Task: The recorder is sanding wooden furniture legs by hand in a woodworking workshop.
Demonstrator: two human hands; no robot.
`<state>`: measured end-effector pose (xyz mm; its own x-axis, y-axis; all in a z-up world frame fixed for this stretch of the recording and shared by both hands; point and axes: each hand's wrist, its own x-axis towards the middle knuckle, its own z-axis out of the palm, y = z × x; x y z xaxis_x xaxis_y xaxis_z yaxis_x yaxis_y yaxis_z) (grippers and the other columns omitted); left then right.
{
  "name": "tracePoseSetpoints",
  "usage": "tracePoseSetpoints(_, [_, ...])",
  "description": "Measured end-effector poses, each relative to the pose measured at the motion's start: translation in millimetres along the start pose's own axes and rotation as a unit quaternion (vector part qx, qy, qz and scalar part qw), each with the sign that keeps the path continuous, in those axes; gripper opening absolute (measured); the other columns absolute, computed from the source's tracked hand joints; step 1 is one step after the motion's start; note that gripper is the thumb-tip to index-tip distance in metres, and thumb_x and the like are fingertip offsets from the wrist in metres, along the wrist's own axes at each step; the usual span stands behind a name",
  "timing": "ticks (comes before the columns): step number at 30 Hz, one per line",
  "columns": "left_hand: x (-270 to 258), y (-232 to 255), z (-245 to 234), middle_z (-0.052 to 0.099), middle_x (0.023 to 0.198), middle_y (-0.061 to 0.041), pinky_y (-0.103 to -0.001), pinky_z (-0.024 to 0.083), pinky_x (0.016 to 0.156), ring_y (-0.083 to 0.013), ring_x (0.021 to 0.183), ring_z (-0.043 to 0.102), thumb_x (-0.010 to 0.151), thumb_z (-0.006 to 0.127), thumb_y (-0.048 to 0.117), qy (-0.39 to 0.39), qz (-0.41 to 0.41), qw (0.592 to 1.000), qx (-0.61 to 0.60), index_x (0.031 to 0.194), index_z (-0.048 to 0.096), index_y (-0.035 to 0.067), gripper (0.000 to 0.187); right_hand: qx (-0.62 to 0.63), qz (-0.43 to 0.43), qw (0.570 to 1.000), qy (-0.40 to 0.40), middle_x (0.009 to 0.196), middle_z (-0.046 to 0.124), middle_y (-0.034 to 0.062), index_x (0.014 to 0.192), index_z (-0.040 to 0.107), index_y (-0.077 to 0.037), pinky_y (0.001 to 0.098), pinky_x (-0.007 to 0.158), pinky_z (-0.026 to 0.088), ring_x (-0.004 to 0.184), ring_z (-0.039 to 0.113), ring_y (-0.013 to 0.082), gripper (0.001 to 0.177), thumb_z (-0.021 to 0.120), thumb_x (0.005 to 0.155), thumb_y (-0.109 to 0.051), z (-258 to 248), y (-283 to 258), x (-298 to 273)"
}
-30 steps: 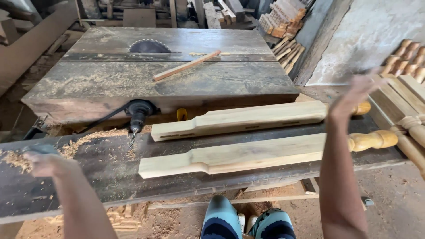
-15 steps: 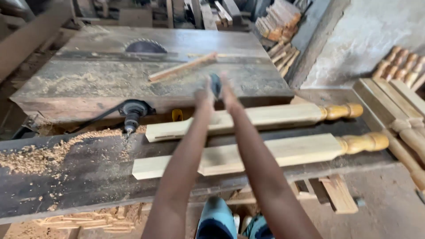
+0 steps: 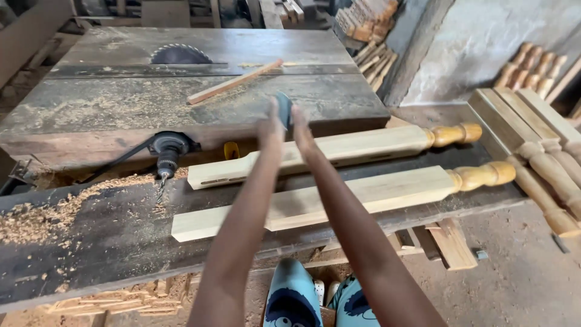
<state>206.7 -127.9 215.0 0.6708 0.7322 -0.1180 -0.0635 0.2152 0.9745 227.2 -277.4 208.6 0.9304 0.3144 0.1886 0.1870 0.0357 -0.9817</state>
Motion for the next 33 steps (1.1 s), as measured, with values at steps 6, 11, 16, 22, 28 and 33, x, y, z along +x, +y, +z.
tracePoseSetpoints(6, [-4, -3, -118, 0.067, 0.116, -0.033, -0.055, 0.050, 0.096, -0.0444, 0.108, 0.067, 0.113, 0.044, 0.056, 0.018, 0.299, 0.931, 0.209, 0.127, 0.068, -0.007, 0.068, -0.267, -0.077, 0.959, -0.053, 0.174, 0.003, 0.0188, 0.165, 0.020, -0.020, 0.0532, 0.123, 0.008, 0.159, 0.003, 0.0354, 0.079, 0.038, 0.100, -0.063, -50, 11, -49])
tracePoseSetpoints(11, [-59, -54, -222, 0.071, 0.123, -0.022, -0.051, 0.053, 0.097, -0.0386, 0.108, 0.068, 0.113, 0.040, 0.038, -0.023, 0.304, 0.806, 0.508, 0.134, 0.066, 0.006, 0.046, -0.439, -0.143, 0.877, -0.131, 0.171, 0.010, 0.0241, 0.164, 0.030, -0.018, 0.0605, 0.128, 0.011, 0.160, 0.008, 0.0420, 0.069, 0.043, 0.106, -0.054, -103, 71, -109])
tracePoseSetpoints(16, [-47, -175, -284, 0.056, 0.150, -0.015, -0.044, 0.041, 0.120, -0.0285, 0.137, 0.057, 0.110, 0.036, 0.041, 0.010, 0.353, 0.633, 0.689, 0.142, 0.058, 0.009, 0.050, -0.779, -0.031, 0.614, -0.122, 0.178, 0.015, 0.0083, 0.128, 0.059, -0.022, 0.0644, 0.128, 0.004, 0.166, 0.005, 0.0411, 0.045, 0.036, 0.111, -0.057, -186, 70, -114])
tracePoseSetpoints(22, [-68, -197, -276, 0.048, 0.159, -0.008, -0.046, 0.030, 0.135, -0.0265, 0.155, 0.042, 0.113, 0.034, 0.044, 0.012, 0.369, 0.689, 0.623, 0.150, 0.048, 0.014, 0.050, -0.652, -0.086, 0.753, 0.022, 0.154, 0.041, 0.0249, 0.144, 0.054, -0.010, 0.0562, 0.120, 0.008, 0.148, 0.025, 0.0428, 0.072, 0.039, 0.100, -0.064, -207, 83, -96])
tracePoseSetpoints(28, [-92, -146, -285, 0.035, 0.160, -0.017, -0.046, 0.021, 0.121, -0.0361, 0.146, 0.033, 0.098, 0.046, 0.059, -0.078, 0.445, 0.737, 0.503, 0.162, 0.025, 0.004, 0.088, -0.668, 0.019, 0.744, 0.003, 0.111, 0.075, 0.0194, 0.109, 0.079, -0.010, 0.0516, 0.116, 0.035, 0.115, 0.065, 0.0375, 0.067, 0.033, 0.105, -0.057, -219, 68, -66])
tracePoseSetpoints(33, [-74, -163, -301, 0.037, 0.163, -0.008, -0.041, 0.022, 0.124, -0.0260, 0.152, 0.029, 0.100, 0.044, 0.051, -0.114, 0.390, 0.682, 0.608, 0.155, 0.036, 0.017, 0.066, -0.671, 0.051, 0.740, -0.006, 0.098, 0.076, 0.0225, 0.094, 0.078, -0.003, 0.0531, 0.104, 0.044, 0.099, 0.069, 0.0405, 0.077, 0.022, 0.109, -0.055, -216, 71, -51])
